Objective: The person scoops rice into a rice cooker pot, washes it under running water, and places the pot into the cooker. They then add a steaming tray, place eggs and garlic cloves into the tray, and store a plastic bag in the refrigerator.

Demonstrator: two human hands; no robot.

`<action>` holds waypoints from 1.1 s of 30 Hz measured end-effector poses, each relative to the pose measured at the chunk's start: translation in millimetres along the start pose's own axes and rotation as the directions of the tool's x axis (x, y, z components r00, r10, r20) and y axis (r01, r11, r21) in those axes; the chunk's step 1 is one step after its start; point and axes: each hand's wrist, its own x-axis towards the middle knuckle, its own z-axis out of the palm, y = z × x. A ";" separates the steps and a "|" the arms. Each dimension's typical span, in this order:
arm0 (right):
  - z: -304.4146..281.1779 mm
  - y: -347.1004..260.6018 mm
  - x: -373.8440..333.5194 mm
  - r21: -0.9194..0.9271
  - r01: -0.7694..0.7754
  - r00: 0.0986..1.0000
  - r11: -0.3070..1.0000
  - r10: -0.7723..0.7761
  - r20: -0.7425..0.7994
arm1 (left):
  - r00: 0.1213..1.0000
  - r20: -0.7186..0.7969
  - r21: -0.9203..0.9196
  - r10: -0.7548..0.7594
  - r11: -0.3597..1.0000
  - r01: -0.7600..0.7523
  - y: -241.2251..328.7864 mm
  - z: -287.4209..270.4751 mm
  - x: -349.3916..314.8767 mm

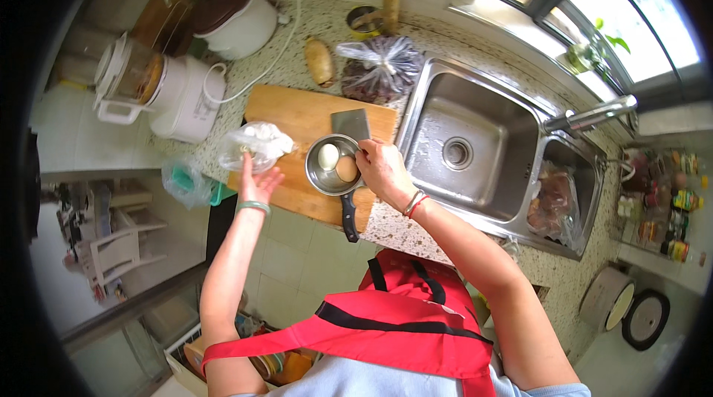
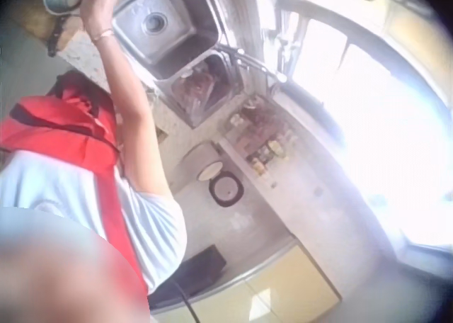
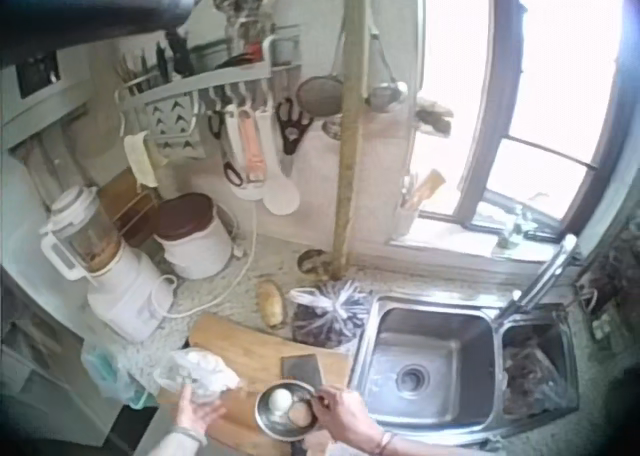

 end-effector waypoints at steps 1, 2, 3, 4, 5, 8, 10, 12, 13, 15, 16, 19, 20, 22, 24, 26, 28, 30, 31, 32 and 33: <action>-9.5 1.1 -2.6 -0.030 0.028 0.999 0.999 -0.029 -0.035 | 1.000 -0.017 0.042 0.026 0.999 -0.026 8.6 3.7 6.6; -18.0 2.8 -5.6 -0.038 0.019 0.998 0.999 -0.021 -0.065 | 0.989 -0.078 0.158 0.128 0.981 -0.114 11.4 8.4 10.6; -23.9 5.3 -7.8 -0.028 -0.003 0.996 1.000 0.000 -0.085 | 0.962 -0.129 0.277 0.240 0.941 -0.197 19.3 15.1 7.8; -29.6 8.0 -10.0 -0.018 -0.022 0.994 1.000 0.020 -0.103 | 0.920 -0.168 0.393 0.355 0.880 -0.268 25.2 19.7 7.3; -35.2 10.4 -11.8 -0.007 -0.039 0.992 0.999 0.038 -0.118 | 0.880 -0.096 0.540 0.465 0.767 -0.346 27.2 19.7 14.2; -39.2 19.8 -15.5 0.007 -0.082 0.991 0.997 0.082 -0.110 | 0.789 0.139 0.751 0.599 0.456 -0.478 43.2 11.6 18.0; -29.9 25.1 -15.4 0.030 -0.094 0.991 0.995 0.096 -0.098 | 0.678 0.309 0.787 0.667 0.221 -0.576 57.0 8.3 14.9; -15.4 23.3 -13.8 0.053 -0.091 0.992 0.994 0.095 -0.084 | 0.607 0.488 0.770 0.627 0.018 -0.638 70.5 -0.6 20.0; -9.6 18.5 -13.0 -0.044 -0.042 0.995 0.998 0.038 -0.093 | 0.620 0.531 0.771 0.578 -0.027 -0.636 76.1 4.4 13.2; 11.8 18.6 -7.4 -0.003 -0.096 0.995 0.995 0.095 -0.032 | 0.642 0.602 0.766 0.474 -0.116 -0.633 83.6 14.3 -0.3; 21.6 14.6 -6.2 -0.008 -0.069 0.997 0.998 0.069 -0.038 | 0.643 0.601 0.777 0.475 -0.159 -0.609 83.8 17.0 -1.0; 49.3 14.1 -0.2 -0.041 0.010 1.000 0.999 -0.009 0.013 | 0.750 0.547 0.837 0.373 -0.242 -0.490 87.2 28.7 -8.3; 55.4 11.5 2.2 -0.033 -0.010 0.999 0.999 0.012 0.045 | 0.671 0.609 0.791 0.422 -0.269 -0.549 86.9 25.0 0.7; 62.2 5.5 3.9 -0.028 -0.027 0.997 0.999 0.029 0.075 | 0.638 0.681 0.732 0.359 -0.322 -0.600 89.3 20.5 12.2; 69.8 3.7 7.3 0.001 -0.043 0.996 0.999 0.043 0.080 | 0.587 0.744 0.668 0.320 -0.344 -0.660 87.0 17.9 25.2; 77.9 5.5 8.7 -0.020 -0.040 0.997 0.999 0.041 0.060 | 0.548 0.760 0.646 0.348 -0.316 -0.695 80.8 12.3 35.7; 79.3 6.5 10.8 -0.032 -0.054 0.998 0.998 0.055 0.034 | 0.509 0.763 0.622 0.398 -0.243 -0.744 78.0 17.6 35.5; 78.1 7.3 12.5 -0.004 -0.050 0.999 0.999 0.050 -0.005 | 0.479 0.738 0.595 0.475 -0.122 -0.795 73.1 24.0 30.3; 77.7 7.0 13.5 0.012 -0.047 0.999 0.999 0.048 -0.024 | 0.435 0.747 0.578 0.502 -0.167 -0.799 71.2 27.9 27.4; 76.6 7.1 14.7 0.007 -0.055 0.998 0.998 0.055 -0.022 | 0.389 0.755 0.560 0.527 -0.211 -0.801 68.9 32.0 24.8; 75.2 5.5 16.5 0.003 -0.056 0.998 0.998 0.056 -0.018 | 0.342 0.759 0.547 0.554 -0.257 -0.797 68.7 33.0 22.3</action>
